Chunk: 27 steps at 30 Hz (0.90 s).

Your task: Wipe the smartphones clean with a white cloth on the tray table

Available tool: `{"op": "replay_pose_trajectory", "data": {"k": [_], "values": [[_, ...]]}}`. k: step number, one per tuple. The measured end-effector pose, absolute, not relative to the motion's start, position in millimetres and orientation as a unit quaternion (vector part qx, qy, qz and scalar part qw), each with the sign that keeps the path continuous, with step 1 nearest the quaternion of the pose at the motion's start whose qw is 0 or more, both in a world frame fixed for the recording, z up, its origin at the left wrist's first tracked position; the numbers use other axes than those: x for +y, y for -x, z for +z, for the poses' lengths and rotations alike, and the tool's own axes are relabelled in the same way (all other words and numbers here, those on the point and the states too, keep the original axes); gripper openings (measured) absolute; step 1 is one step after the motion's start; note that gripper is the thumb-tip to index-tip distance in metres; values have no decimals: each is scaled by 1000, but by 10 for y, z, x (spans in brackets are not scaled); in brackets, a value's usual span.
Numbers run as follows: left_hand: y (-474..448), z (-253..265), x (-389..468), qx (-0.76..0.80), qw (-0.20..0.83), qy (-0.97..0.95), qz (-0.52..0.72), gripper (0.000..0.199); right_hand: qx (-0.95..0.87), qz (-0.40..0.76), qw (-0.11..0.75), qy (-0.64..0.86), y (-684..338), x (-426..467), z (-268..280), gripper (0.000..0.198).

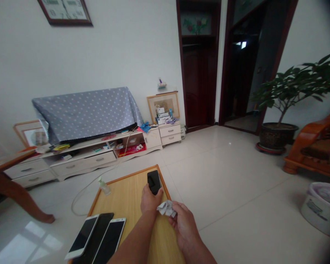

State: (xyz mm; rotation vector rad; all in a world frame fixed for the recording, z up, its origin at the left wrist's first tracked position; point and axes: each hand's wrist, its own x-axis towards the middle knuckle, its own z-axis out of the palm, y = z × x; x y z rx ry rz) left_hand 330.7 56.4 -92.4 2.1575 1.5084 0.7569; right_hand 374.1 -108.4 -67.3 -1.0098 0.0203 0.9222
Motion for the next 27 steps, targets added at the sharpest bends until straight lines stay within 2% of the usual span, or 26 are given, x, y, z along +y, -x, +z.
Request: {"op": "replay_pose_trajectory", "data": {"k": [5, 14, 22, 27], "values": [[-3091, -868, 449, 506, 155, -798, 289, 55, 15, 428, 766, 479, -3684, -1087, -653, 35], [-2156, -790, 48, 477, 109, -821, 294, 48, -25, 431, 751, 499, -3351, -1179, -563, 37], [-1054, -729, -257, 558, 45, -792, 245, 50, -76, 448, 717, 529, -2994, -1240, -657, 37], [-661, -700, -450, 652, 40, -728, 206, 65, -125, 451, 697, 543, -2836, -1284, -722, 36]]}}
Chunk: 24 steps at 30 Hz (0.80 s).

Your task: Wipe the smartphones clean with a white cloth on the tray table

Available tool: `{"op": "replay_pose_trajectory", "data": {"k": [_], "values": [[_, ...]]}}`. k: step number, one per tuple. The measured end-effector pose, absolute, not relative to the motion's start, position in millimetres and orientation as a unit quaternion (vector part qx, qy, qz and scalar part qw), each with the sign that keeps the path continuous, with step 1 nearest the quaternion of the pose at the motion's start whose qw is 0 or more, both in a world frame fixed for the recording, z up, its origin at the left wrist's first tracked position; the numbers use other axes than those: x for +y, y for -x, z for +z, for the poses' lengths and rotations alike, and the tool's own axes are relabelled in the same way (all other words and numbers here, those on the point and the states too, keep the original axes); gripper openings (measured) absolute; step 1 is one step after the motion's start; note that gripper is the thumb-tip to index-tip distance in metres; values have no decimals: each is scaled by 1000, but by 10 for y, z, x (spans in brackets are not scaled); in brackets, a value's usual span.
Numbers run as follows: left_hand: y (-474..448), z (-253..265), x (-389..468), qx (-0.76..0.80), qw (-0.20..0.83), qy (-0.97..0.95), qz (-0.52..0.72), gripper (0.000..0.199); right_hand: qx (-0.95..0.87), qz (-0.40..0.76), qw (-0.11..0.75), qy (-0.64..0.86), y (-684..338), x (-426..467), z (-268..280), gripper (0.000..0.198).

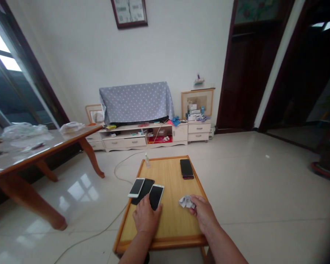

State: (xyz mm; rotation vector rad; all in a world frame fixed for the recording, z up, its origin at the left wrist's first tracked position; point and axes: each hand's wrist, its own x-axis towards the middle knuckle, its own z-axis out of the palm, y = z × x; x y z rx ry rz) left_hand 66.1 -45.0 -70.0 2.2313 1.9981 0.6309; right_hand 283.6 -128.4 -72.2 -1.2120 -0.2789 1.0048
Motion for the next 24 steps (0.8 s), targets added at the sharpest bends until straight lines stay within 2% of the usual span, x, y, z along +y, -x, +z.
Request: {"op": "replay_pose_trajectory", "data": {"k": [4, 12, 18, 24], "values": [[-566, -710, -526, 667, 42, -718, 193, 71, -141, 453, 687, 551, -2735, -1306, -725, 35], [-525, -740, -501, 642, 34, -741, 192, 53, -167, 446, 673, 566, -2637, -1344, -737, 34], [-561, -749, -525, 610, 60, -770, 179, 59, -162, 449, 673, 565, -2663, -1336, -754, 36], [-618, -829, -500, 581, 75, -781, 218, 62, -160, 442, 672, 573, -2697, -1336, -735, 34]]}}
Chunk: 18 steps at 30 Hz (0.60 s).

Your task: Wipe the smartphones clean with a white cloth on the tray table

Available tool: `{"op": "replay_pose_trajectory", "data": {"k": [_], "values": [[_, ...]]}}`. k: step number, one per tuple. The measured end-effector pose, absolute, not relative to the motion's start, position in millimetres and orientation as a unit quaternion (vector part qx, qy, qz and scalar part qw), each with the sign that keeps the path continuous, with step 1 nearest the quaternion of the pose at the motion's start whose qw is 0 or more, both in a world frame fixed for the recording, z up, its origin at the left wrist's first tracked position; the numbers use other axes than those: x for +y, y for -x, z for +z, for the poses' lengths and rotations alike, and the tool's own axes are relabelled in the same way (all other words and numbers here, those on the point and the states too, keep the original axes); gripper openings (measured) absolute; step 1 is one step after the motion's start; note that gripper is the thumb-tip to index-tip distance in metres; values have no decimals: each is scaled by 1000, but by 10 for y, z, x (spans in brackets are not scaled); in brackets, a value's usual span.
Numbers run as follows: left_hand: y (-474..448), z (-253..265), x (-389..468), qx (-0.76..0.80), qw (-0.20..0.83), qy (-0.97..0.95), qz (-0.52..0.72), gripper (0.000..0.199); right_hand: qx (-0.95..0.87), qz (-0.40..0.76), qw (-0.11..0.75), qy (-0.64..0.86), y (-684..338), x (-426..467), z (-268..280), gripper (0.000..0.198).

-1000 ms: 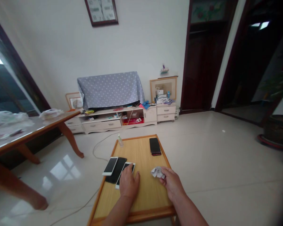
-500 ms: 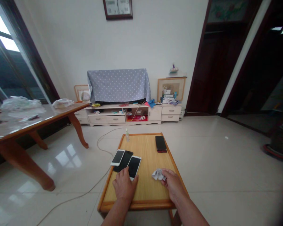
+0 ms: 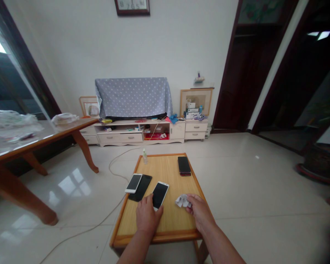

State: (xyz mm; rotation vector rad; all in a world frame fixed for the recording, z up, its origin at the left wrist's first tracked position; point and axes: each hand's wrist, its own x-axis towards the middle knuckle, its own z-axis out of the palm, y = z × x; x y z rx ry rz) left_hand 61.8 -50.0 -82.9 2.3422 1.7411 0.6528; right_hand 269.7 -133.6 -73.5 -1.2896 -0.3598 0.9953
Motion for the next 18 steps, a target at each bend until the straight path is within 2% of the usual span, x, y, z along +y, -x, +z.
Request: {"op": "replay_pose_trajectory", "data": {"k": [4, 7, 9, 18], "values": [[-631, -779, -406, 592, 151, -748, 259, 55, -155, 436, 676, 573, -2725, -1347, -733, 35], [-638, -658, -341, 615, 249, -697, 273, 41, -152, 430, 682, 572, -2756, -1345, -733, 35], [-639, -564, -313, 614, 275, -689, 269, 35, -156, 429, 682, 571, -2776, -1338, -730, 34], [-600, -381, -324, 609, 258, -699, 272, 55, -163, 423, 680, 577, -2803, -1289, -742, 28]]}}
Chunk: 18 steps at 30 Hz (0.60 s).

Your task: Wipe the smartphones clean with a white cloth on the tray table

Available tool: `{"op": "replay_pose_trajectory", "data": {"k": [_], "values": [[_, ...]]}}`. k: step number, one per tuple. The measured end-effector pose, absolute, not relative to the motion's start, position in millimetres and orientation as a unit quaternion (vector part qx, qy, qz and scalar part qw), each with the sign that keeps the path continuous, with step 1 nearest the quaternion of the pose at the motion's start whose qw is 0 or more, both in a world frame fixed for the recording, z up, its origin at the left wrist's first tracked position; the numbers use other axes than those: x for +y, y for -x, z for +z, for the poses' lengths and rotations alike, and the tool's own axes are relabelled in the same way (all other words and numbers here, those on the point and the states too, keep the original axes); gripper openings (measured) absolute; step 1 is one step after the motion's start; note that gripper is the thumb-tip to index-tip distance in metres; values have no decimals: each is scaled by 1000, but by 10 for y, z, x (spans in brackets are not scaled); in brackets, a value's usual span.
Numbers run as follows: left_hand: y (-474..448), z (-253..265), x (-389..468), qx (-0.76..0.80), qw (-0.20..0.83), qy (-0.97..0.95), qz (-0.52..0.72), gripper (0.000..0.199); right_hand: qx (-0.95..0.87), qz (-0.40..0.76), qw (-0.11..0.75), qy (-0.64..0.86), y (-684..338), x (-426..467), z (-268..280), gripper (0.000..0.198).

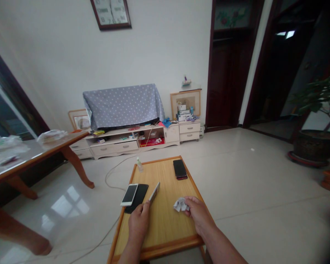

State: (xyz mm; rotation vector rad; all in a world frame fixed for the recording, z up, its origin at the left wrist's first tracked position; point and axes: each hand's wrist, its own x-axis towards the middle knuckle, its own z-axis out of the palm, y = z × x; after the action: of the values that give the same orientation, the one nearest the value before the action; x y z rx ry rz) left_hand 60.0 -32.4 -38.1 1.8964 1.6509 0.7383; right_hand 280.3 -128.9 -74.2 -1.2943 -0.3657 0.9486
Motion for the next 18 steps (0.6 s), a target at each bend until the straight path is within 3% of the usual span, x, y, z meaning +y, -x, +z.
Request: {"op": "replay_pose_trajectory", "data": {"k": [6, 18], "values": [[-600, -396, -387, 596, 245, -704, 298, 61, -169, 423, 673, 583, -2805, -1290, -769, 28], [-766, -556, -581, 480, 263, -780, 301, 42, -128, 388, 715, 567, -2935, -1309, -827, 34]]}}
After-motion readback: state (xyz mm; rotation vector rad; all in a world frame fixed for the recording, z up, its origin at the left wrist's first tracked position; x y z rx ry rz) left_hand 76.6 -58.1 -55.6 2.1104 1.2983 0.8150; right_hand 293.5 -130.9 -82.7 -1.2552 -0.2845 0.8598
